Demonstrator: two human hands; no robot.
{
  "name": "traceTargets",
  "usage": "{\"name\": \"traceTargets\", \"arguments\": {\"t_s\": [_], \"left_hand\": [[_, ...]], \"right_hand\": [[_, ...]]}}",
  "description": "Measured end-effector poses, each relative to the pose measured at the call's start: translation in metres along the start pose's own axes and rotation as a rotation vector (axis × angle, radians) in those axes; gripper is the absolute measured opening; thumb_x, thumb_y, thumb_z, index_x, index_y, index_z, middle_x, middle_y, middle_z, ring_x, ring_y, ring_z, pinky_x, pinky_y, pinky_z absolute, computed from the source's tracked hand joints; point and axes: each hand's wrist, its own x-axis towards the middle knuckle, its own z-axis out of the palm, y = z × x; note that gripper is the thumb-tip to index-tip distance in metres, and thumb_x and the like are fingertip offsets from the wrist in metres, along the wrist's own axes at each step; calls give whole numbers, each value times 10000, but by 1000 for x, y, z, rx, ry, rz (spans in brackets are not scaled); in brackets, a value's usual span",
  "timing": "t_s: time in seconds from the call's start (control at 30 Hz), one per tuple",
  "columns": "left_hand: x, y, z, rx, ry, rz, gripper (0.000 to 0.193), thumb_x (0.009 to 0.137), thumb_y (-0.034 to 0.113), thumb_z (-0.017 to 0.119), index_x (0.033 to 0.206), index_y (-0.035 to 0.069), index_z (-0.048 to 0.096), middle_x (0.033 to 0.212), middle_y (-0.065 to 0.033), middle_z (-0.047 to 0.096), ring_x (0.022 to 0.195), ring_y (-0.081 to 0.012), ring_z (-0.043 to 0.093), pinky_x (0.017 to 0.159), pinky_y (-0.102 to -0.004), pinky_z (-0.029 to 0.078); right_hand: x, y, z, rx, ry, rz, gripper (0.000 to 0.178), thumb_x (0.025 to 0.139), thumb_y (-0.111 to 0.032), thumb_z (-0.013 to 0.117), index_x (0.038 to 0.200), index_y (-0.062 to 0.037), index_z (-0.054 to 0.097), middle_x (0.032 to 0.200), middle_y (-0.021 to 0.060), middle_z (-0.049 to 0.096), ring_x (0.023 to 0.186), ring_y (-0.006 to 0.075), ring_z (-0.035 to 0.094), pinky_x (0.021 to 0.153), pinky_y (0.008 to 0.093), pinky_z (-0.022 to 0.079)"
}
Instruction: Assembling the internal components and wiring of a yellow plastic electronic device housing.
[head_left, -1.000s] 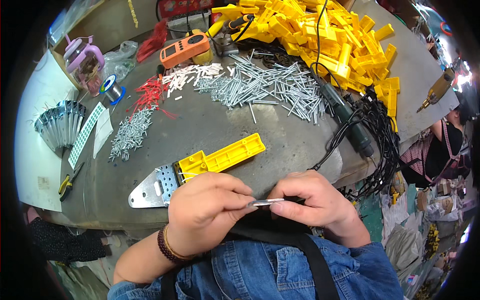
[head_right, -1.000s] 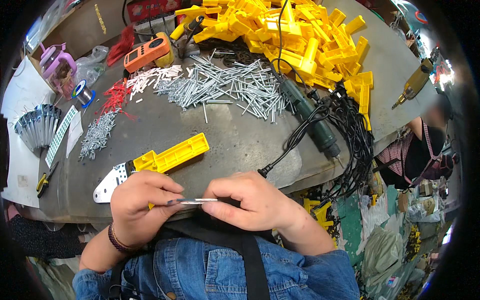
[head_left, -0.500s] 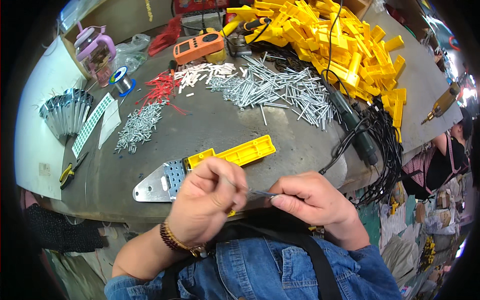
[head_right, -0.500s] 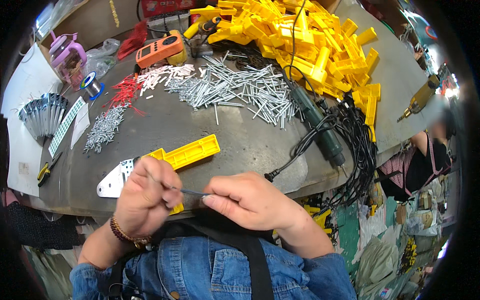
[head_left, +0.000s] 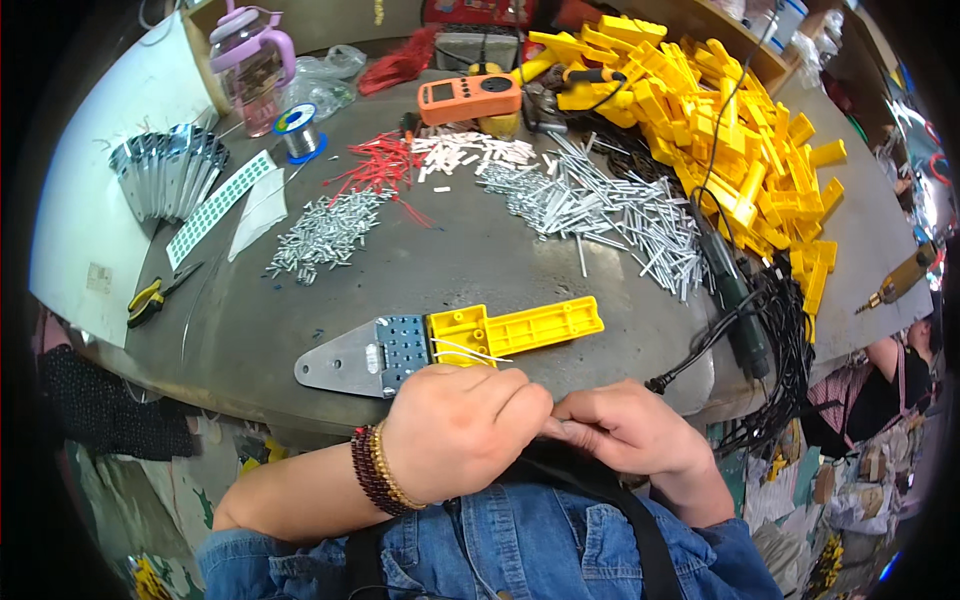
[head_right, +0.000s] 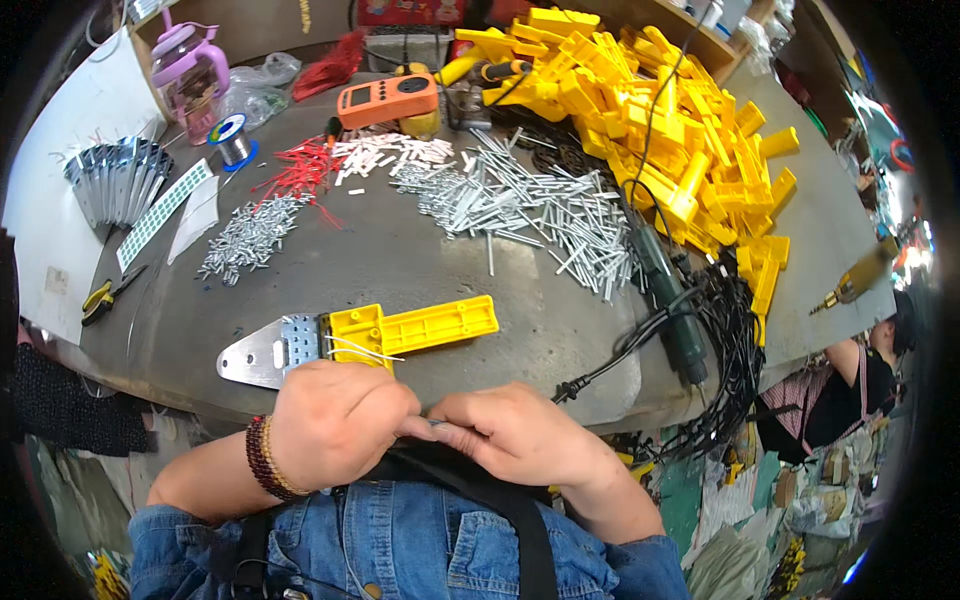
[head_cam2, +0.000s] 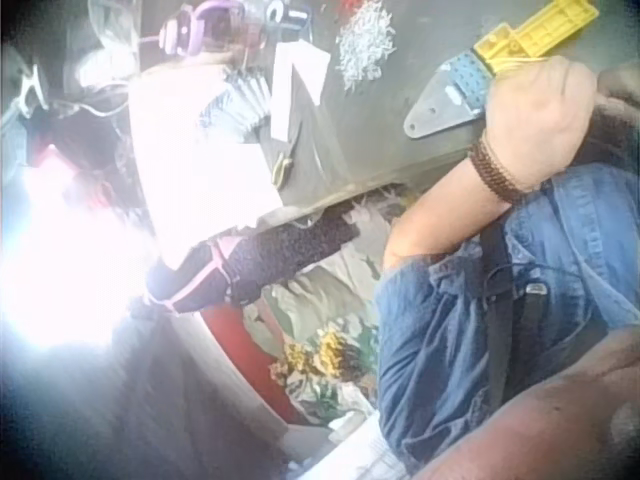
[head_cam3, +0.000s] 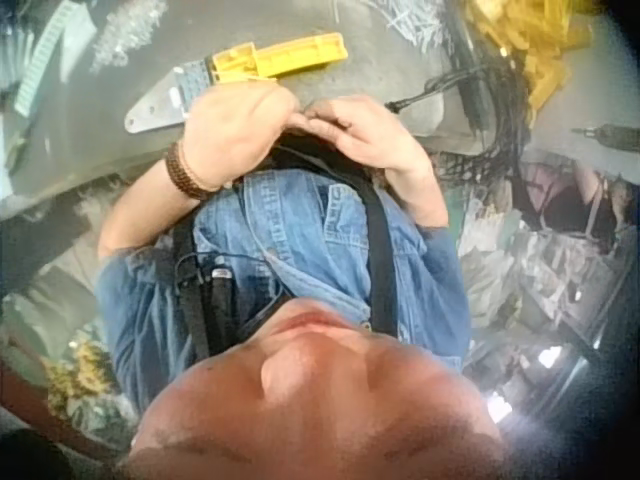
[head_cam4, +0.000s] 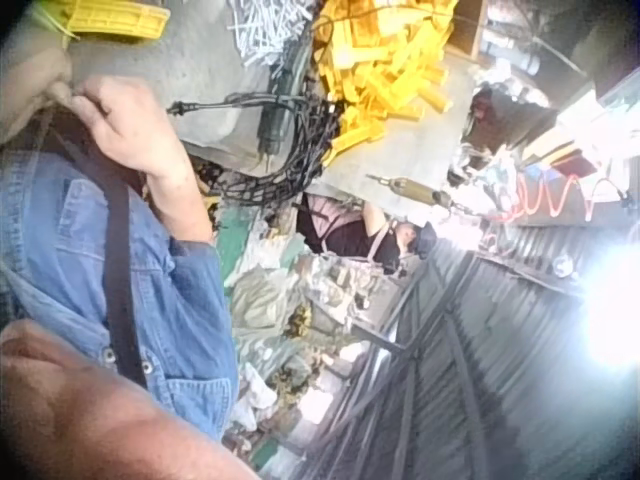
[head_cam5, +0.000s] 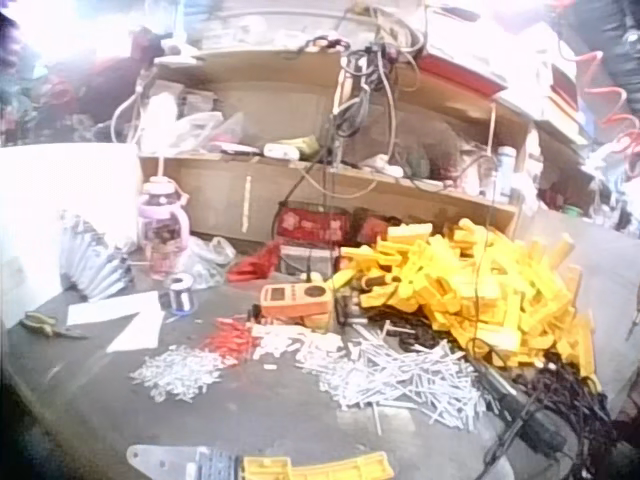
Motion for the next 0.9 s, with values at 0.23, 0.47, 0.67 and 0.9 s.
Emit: {"name": "traceTargets", "arguments": {"t_s": [0.23,0.47,0.67,0.9], "left_hand": [[-9,-82,-82,350,-194,-481,136,834,182,599,776,76,662,738,-98,637,711,-322,621,647,-414,494],[38,-185,-40,516,-203,-254,134,811,164,663,890,68,612,919,-104,593,875,-311,602,761,-421,490],[47,-195,-42,370,-73,-122,155,778,93,681,849,35,556,859,-107,593,860,-306,594,780,-392,478],[41,-46,-18,-272,50,-177,194,815,37,696,995,23,625,842,-92,656,737,-176,657,667,-277,513]], "right_hand": [[-3,31,-4,565,-86,242,195,976,-152,560,1056,6,643,707,-5,616,638,32,547,531,202,424],[-3,44,-12,724,-92,177,188,965,-139,571,1054,10,644,738,6,630,628,39,554,533,178,427],[-9,46,-7,822,-2,132,168,958,-104,569,1041,23,639,755,27,635,634,47,549,542,183,418],[16,12,0,618,439,53,225,889,-79,668,1098,-3,637,900,-22,621,748,10,497,627,173,395]]}}
